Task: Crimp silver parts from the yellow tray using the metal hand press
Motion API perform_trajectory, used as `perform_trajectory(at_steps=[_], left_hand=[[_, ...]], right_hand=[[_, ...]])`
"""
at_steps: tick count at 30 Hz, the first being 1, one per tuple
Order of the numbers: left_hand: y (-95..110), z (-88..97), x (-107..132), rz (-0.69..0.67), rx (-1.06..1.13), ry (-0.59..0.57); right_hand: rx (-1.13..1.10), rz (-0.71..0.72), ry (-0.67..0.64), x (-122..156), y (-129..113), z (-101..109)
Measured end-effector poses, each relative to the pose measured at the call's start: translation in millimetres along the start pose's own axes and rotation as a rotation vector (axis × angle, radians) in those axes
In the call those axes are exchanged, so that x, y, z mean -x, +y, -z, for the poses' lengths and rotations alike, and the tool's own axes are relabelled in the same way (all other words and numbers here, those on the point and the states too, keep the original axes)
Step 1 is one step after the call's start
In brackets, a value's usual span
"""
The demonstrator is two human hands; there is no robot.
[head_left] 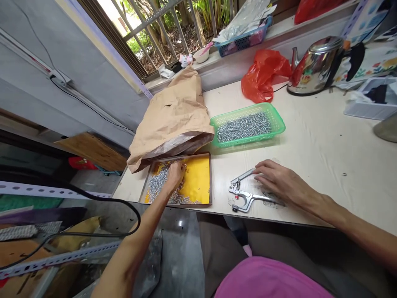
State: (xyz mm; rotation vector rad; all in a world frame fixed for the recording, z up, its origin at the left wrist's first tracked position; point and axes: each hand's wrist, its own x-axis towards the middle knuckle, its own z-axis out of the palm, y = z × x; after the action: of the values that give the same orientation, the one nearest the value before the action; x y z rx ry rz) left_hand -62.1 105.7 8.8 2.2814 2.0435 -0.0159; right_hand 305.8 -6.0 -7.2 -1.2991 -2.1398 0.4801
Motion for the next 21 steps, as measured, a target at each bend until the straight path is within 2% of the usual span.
perform_trajectory(at_steps=[3,8,10,12,16,18,21], left_hand=[[0,0.5,1,-0.007,0.044,-0.043],[1,4.9,8,0.022,0.170,0.025],[1,6.6,14,0.053,0.204,0.025],[2,7.2,22,0.118,0.336,0.013],[16,7.4,45,0.267,0.867,-0.079],[30,9.1,59,0.282,1.043,-0.123],[50,15.0,80,0.278,1.139,-0.144]], right_hand=[[-0.047,-0.033,-0.028,17,-7,-2],[-0.072,-0.067,-0.019,41,-6,-5],[-0.076,-0.084,-0.005,45,-4,-4],[-0.094,-0.099,0.016,42,-7,-1],[-0.272,-0.101,0.030,2,-31,-5],[-0.428,-0.081,0.011,-28,-50,-21],[-0.600,-0.107,-0.028,-67,-77,-56]])
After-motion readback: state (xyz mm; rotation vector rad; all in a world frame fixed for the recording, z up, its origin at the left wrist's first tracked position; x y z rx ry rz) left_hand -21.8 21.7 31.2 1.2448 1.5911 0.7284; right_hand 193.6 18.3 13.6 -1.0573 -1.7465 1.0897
